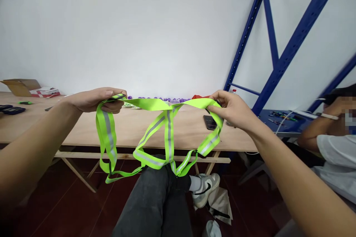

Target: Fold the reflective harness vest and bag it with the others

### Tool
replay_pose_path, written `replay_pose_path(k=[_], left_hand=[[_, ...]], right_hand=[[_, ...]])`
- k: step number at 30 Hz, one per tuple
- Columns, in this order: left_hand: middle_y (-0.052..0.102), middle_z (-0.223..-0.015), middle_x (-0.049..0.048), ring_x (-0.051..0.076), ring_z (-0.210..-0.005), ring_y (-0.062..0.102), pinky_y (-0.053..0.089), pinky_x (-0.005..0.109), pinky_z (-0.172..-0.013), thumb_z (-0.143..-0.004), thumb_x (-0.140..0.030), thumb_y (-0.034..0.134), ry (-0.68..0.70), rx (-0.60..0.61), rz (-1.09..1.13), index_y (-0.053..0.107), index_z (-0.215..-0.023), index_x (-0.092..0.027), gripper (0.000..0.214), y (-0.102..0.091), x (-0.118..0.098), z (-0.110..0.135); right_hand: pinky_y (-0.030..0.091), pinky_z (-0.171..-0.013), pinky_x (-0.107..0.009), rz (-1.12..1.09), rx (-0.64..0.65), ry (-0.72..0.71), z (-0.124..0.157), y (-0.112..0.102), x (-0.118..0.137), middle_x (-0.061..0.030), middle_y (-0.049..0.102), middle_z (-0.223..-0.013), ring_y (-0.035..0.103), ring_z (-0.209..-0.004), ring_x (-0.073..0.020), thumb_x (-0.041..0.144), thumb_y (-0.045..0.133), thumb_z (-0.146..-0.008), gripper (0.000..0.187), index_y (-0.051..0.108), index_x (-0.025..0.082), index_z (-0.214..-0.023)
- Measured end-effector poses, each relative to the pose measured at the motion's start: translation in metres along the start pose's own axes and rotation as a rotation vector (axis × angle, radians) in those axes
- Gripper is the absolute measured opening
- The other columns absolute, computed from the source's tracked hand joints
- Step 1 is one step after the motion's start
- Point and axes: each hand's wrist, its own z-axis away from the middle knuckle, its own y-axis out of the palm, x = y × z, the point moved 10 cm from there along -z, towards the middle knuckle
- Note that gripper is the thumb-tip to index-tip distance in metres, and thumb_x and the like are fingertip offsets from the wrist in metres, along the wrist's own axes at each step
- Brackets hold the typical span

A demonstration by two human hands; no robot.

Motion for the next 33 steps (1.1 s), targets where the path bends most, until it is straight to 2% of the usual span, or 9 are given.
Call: replay_pose_path(k=[5, 9, 14, 18, 22, 25, 28, 31, 33], left_hand=[[0.033, -0.052, -0.0051, 0.008, -0.046, 0.029, 0.027, 0.025, -0.046, -0.076, -0.047, 0.081, 0.065, -0.173, -0.014, 0.052, -0.068, -0.019, 0.041, -0.011, -0.018, 0.002], [0.033, -0.053, -0.0066, 0.005, -0.046, 0.029, 0.024, 0.022, -0.045, -0.075, -0.038, 0.083, 0.109, -0.218, 0.016, 0.053, -0.07, -0.018, 0.036, -0.011, -0.024, 0.002], [0.033, -0.054, -0.0075, 0.004, -0.045, 0.028, 0.024, 0.022, -0.046, -0.075, -0.034, 0.083, 0.15, -0.275, 0.039, 0.055, -0.072, -0.017, 0.034, -0.016, -0.026, 0.001], [0.033, -0.053, -0.0074, 0.004, -0.044, 0.027, 0.023, 0.022, -0.046, -0.076, -0.036, 0.082, 0.141, -0.26, 0.06, 0.052, -0.07, -0.017, 0.036, -0.017, -0.024, 0.0], [0.033, -0.052, -0.0074, 0.004, -0.043, 0.027, 0.022, 0.021, -0.045, -0.076, -0.036, 0.082, 0.13, -0.257, 0.054, 0.052, -0.069, -0.017, 0.036, -0.019, -0.021, -0.001], [0.032, -0.052, -0.0078, 0.003, -0.043, 0.027, 0.022, 0.021, -0.044, -0.076, -0.036, 0.082, 0.132, -0.276, 0.054, 0.054, -0.071, -0.017, 0.035, -0.021, -0.02, 0.0], [0.031, -0.052, -0.0082, 0.003, -0.043, 0.026, 0.022, 0.021, -0.044, -0.076, -0.036, 0.082, 0.136, -0.307, 0.048, 0.054, -0.071, -0.017, 0.034, -0.024, -0.019, 0.002], [0.03, -0.052, -0.0083, 0.004, -0.044, 0.025, 0.021, 0.021, -0.044, -0.076, -0.037, 0.081, 0.129, -0.327, 0.04, 0.052, -0.07, -0.018, 0.035, -0.029, -0.016, 0.001], [0.029, -0.052, -0.0082, 0.004, -0.044, 0.024, 0.021, 0.022, -0.045, -0.076, -0.038, 0.081, 0.115, -0.323, 0.033, 0.051, -0.07, -0.018, 0.036, -0.032, -0.012, 0.0]], right_hand=[[0.032, -0.061, -0.036, 0.408, -0.283, -0.148, 0.006, -0.024, 0.031, -0.0029, 0.055, -0.067, 0.049, -0.062, -0.0228, 0.032, 0.066, -0.079, 0.017, 0.049, 0.028, -0.078], [0.031, -0.064, -0.036, 0.551, -0.279, -0.141, 0.006, -0.022, 0.035, -0.0023, 0.056, -0.068, 0.049, -0.063, -0.0226, 0.023, 0.06, -0.078, 0.018, 0.042, 0.027, -0.081], [0.035, -0.063, -0.034, 0.299, -0.18, -0.056, 0.002, -0.017, 0.023, -0.0011, 0.063, -0.072, 0.05, -0.062, -0.0173, 0.025, 0.058, -0.08, 0.013, 0.048, 0.025, -0.088], [0.04, -0.064, -0.034, 0.013, -0.062, 0.042, -0.001, -0.008, 0.009, -0.006, 0.072, -0.08, 0.06, -0.07, -0.02, 0.037, 0.068, -0.078, 0.024, 0.053, 0.023, -0.092], [0.045, -0.06, -0.033, -0.176, 0.051, 0.127, -0.004, 0.0, -0.011, -0.0074, 0.073, -0.083, 0.065, -0.071, -0.0226, 0.052, 0.082, -0.068, 0.041, 0.064, 0.021, -0.088], [0.052, -0.061, -0.035, -0.298, 0.172, 0.217, -0.002, 0.011, -0.026, -0.0089, 0.075, -0.088, 0.069, -0.075, -0.0242, 0.053, 0.084, -0.066, 0.038, 0.07, 0.022, -0.084], [0.057, -0.065, -0.035, -0.397, 0.31, 0.289, 0.006, 0.025, -0.032, -0.0079, 0.075, -0.08, 0.071, -0.073, -0.0238, 0.053, 0.086, -0.065, 0.036, 0.073, 0.021, -0.077], [0.051, -0.054, -0.031, -0.418, 0.384, 0.258, 0.011, 0.033, -0.027, -0.0028, 0.068, -0.064, 0.063, -0.056, -0.0176, 0.055, 0.086, -0.064, 0.038, 0.073, 0.021, -0.075], [0.04, -0.043, -0.027, -0.385, 0.406, 0.222, 0.013, 0.035, -0.022, 0.0024, 0.057, -0.054, 0.049, -0.042, -0.0117, 0.058, 0.081, -0.068, 0.039, 0.072, 0.022, -0.08]])
